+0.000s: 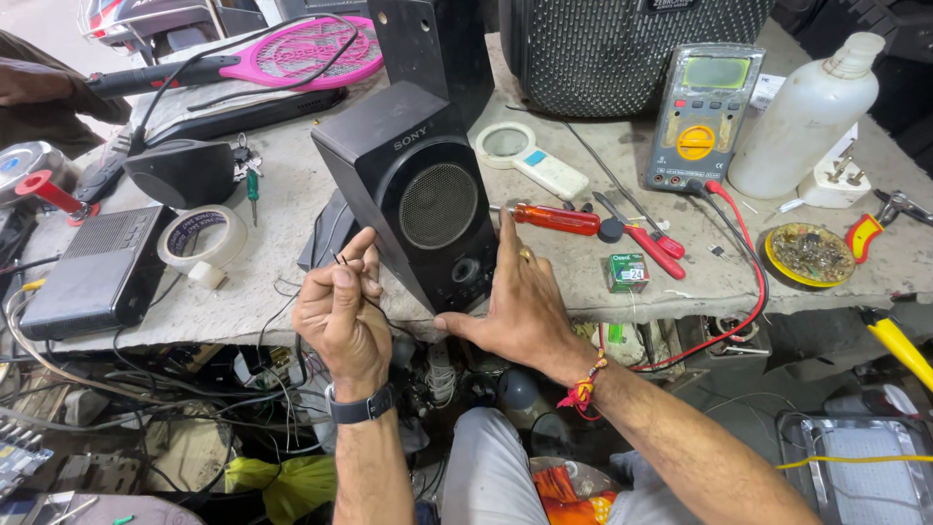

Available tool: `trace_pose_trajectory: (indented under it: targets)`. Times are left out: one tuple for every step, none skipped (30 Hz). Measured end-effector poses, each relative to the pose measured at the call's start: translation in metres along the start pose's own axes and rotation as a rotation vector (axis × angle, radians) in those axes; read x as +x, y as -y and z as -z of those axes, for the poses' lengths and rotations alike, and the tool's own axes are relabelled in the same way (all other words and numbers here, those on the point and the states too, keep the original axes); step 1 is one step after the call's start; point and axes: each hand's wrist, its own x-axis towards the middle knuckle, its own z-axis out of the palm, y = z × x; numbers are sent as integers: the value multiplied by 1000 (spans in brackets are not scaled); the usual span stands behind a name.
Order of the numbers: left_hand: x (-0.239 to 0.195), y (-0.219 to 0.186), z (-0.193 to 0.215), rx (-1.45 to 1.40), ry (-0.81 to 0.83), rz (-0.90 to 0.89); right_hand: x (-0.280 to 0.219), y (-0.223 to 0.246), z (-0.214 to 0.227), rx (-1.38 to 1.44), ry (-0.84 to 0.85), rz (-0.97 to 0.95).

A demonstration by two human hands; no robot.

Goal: The person sits on the floor and uses a soldering iron to solder wires to a small green circuit board. They then attach the board to the back of a black speaker and solder the connections to the speaker terminals.

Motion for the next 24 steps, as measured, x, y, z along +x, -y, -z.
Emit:
trace_pose_trajectory:
  targets:
    - [-2, 1, 0, 5, -7, 0, -2, -2, -2, -6, -62, 60]
    - [-5, 1, 0, -16, -4, 10, -4, -3, -3, -12, -123, 121]
    - [-10, 0, 1, -38, -3, 17, -4, -4, -5, -32, -105, 109]
    - [-14, 0, 2, -59, -2, 24, -5, -4, -6, -52, -87, 97]
    - [-18, -1, 4, -56, -18, 46, -5, -4, -8, -67, -65, 87]
    - [-23, -1, 6, -54, -35, 69, -6, -4, -11, -73, -90, 103]
    - [-26, -1, 8, -54, -49, 86, -6, -4, -12, -79, -120, 123]
    - [-28, -1, 9, -65, -65, 99, -7, -4, -13, -85, -149, 143]
    - [-31, -1, 11, -74, -81, 114, -10, -4, -14, -83, -135, 131]
    - [-34, -1, 13, -84, -98, 129, -13, -6, -15, -82, -120, 119]
    - [-34, -1, 13, -66, -92, 132, -12, -7, -14, -81, -114, 114]
    - [-35, -2, 12, -48, -87, 136, -14, -7, -13, -106, -116, 120]
    - [-31, -2, 11, -34, -73, 130, -14, -7, -11, -133, -128, 133]
    - [-26, -1, 10, -14, -58, 107, -11, -8, -10, -161, -141, 146]
    - [-30, -2, 10, 12, -52, 105, -16, -9, -10, -161, -98, 98]
    - [-33, -4, 10, 38, -45, 102, -21, -10, -11, -161, -56, 50]
    - [-34, -4, 10, 60, -54, 116, -24, -12, -11, -165, -17, 2]
    - [-35, -4, 9, 83, -62, 130, -29, -13, -11, -199, -88, 91]
    - [-36, -4, 9, 105, -74, 148, -35, -14, -12, -234, -154, 177]
    - [-33, -3, 10, 111, -76, 151, -37, -16, -13, -270, -220, 264]
    - [-34, -3, 11, 119, -84, 165, -41, -18, -14, -315, -231, 287]
    - [-35, -3, 12, 127, -91, 180, -46, -21, -16, -360, -241, 311]
    - [-37, -2, 13, 148, -91, 188, -51, -23, -16, -407, -248, 335]
    - [-38, -2, 14, 168, -90, 197, -55, -26, -18, -396, -239, 323]
